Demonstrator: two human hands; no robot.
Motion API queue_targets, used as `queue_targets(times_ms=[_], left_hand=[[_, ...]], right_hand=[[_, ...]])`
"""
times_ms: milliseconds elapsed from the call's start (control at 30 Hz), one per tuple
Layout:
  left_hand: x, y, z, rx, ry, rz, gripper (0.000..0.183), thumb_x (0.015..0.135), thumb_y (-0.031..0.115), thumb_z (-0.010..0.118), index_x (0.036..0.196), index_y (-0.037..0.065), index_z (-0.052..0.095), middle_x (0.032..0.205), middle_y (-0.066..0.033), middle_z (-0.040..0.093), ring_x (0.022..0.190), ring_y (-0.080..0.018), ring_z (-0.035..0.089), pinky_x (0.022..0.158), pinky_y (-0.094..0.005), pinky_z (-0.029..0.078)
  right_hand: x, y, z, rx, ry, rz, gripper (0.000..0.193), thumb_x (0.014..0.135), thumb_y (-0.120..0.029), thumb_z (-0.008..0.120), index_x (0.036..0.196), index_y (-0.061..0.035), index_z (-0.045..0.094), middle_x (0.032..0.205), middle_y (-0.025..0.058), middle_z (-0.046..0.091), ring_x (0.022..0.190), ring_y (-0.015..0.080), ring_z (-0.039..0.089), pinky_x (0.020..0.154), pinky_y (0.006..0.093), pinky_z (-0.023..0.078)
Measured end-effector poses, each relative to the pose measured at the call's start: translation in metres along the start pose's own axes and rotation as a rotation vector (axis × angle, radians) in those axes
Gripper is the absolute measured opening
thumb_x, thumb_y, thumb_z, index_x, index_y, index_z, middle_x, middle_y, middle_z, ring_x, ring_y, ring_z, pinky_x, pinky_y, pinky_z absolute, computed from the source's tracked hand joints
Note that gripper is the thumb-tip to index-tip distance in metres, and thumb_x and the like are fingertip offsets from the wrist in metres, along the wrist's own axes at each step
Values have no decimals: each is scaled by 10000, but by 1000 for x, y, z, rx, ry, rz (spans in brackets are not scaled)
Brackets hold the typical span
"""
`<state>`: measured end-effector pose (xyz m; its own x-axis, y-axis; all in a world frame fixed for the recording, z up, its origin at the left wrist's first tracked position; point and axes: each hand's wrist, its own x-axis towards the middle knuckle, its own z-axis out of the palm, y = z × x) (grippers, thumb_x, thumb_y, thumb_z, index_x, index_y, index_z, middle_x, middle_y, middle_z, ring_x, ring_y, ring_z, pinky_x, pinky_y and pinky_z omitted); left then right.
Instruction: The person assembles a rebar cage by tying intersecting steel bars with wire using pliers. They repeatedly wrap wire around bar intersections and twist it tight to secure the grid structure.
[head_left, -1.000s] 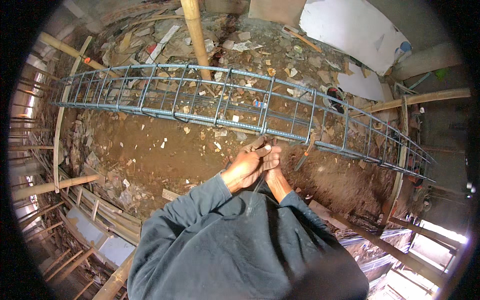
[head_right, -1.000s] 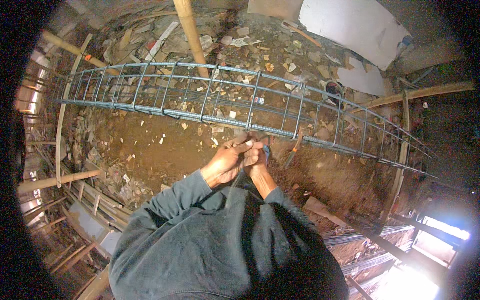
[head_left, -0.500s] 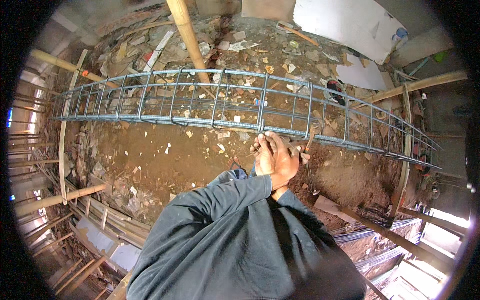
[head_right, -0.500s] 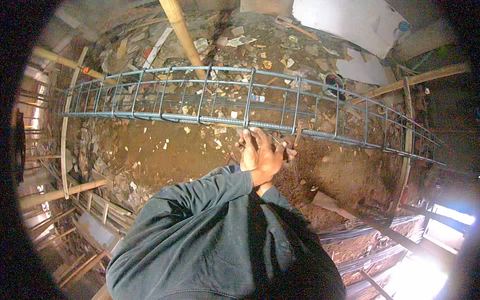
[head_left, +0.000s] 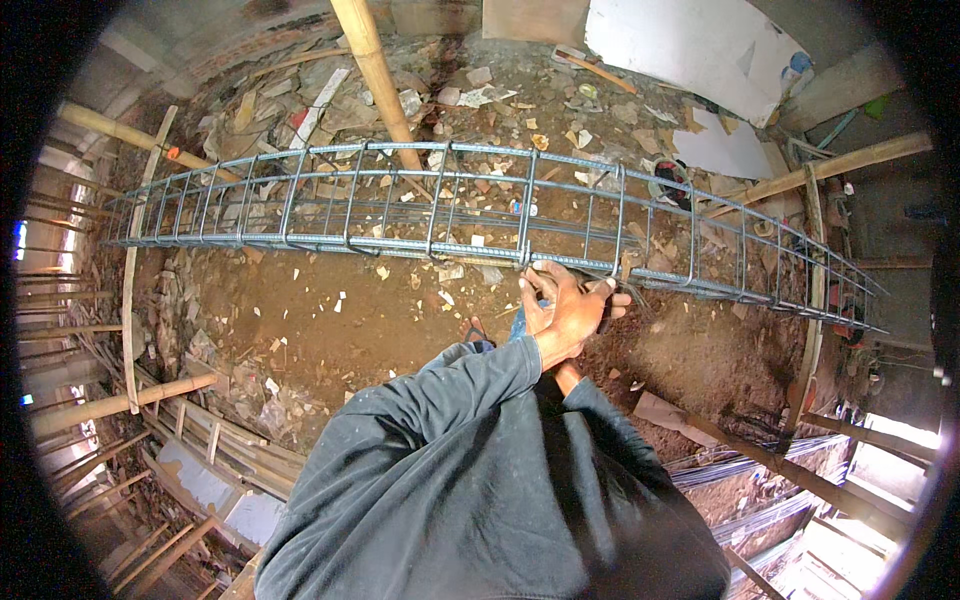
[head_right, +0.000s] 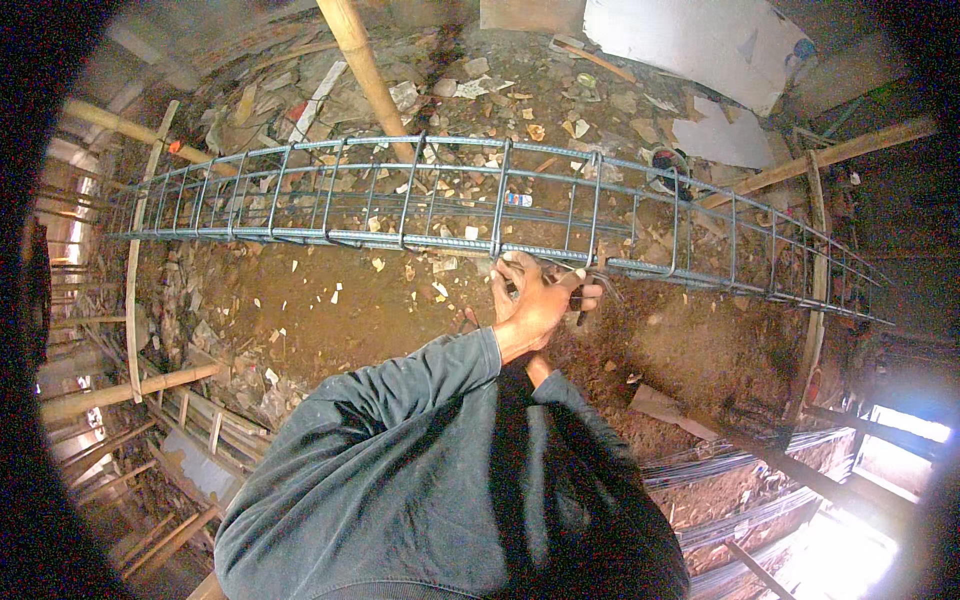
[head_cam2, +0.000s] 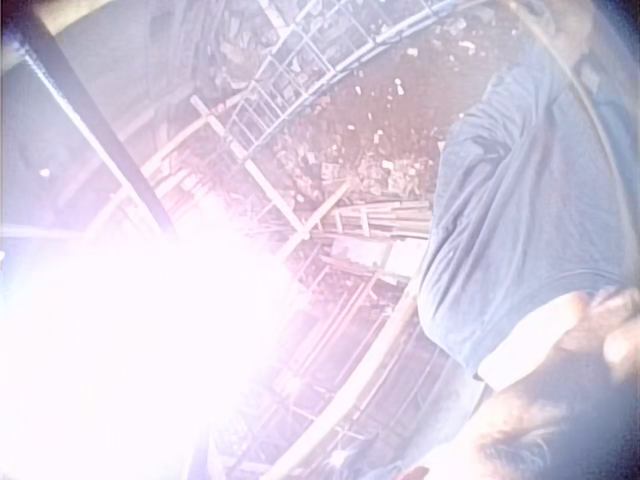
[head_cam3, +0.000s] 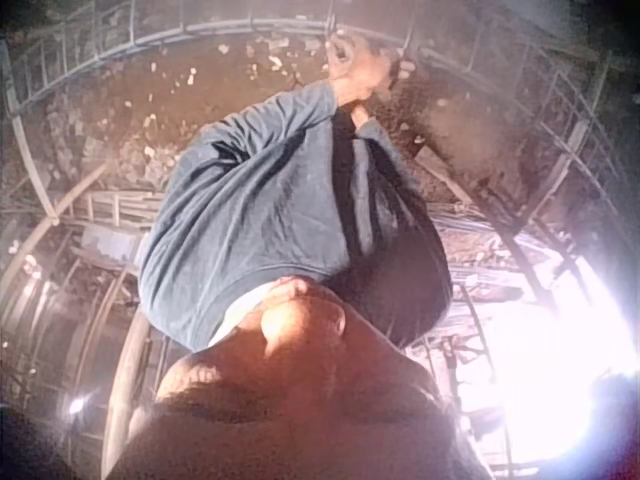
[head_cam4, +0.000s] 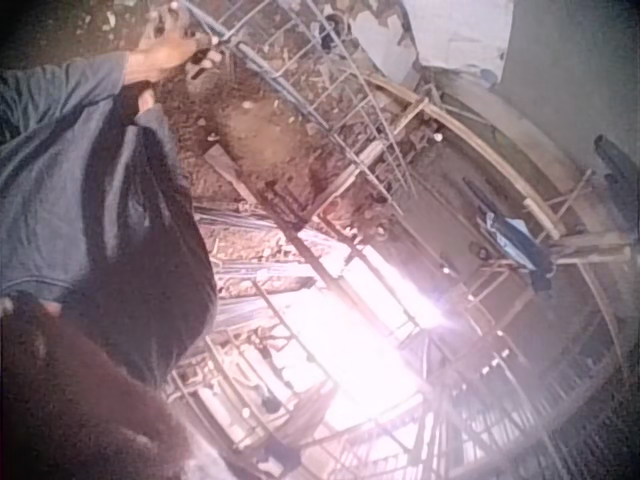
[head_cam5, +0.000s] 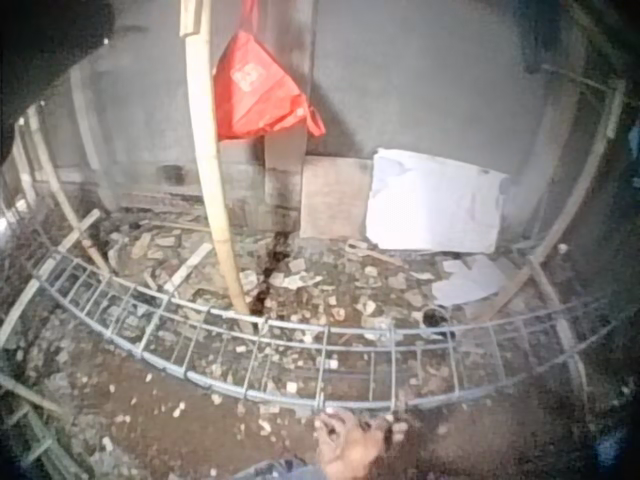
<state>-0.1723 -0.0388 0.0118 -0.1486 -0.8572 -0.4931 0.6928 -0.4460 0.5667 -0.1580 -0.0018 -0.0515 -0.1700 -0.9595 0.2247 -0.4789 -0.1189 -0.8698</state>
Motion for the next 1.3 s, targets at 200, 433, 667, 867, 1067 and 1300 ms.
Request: queue_targets(times_ms=[200,433,667,867,1067,1300], left_hand=[[-17,41,20,49,101,-71,421,1042,160,673,1343,-36,452,1052,-211,737,786,-287,763,604,-377,617],[-16,58,20,134,52,-145,404,1051,245,688,1284,-23,494,1118,-208,745,785,-281,748,614,-403,610],[-62,104,-20,382,-227,-85,429,1036,169,714,1402,-4,568,1202,-120,747,929,-228,748,712,-339,615],[-12,169,-97,1525,-12,1055,468,931,196,806,1337,7,668,1135,-177,761,926,-346,703,814,-454,553],[33,162,-124,1094,-234,364,424,945,117,800,1273,-18,568,983,-136,809,929,-215,765,816,-368,578],[35,163,-125,1217,-239,313,553,897,230,854,1293,84,497,1044,-109,806,1020,-282,766,876,-425,545]], right_hand=[[6,9,-13,-56,-10,-130,355,990,-345,712,1223,-83,659,1141,98,718,993,285,674,924,453,550],[17,23,-19,-163,35,-251,334,940,-331,732,1170,-95,681,1075,92,706,1000,311,674,917,473,541],[44,31,-27,-288,120,-401,314,890,-317,753,1117,-107,702,1009,87,693,1006,336,674,910,493,531],[71,1,-43,-496,-69,-678,174,844,-202,816,1017,-201,797,912,-6,673,848,229,671,736,403,529],[59,-6,-34,-541,-50,-555,147,895,-252,812,1026,-186,796,902,3,672,774,245,683,732,417,534],[51,-7,-26,-494,3,-468,158,903,-211,803,1053,-164,786,932,21,690,834,266,700,754,416,543]])
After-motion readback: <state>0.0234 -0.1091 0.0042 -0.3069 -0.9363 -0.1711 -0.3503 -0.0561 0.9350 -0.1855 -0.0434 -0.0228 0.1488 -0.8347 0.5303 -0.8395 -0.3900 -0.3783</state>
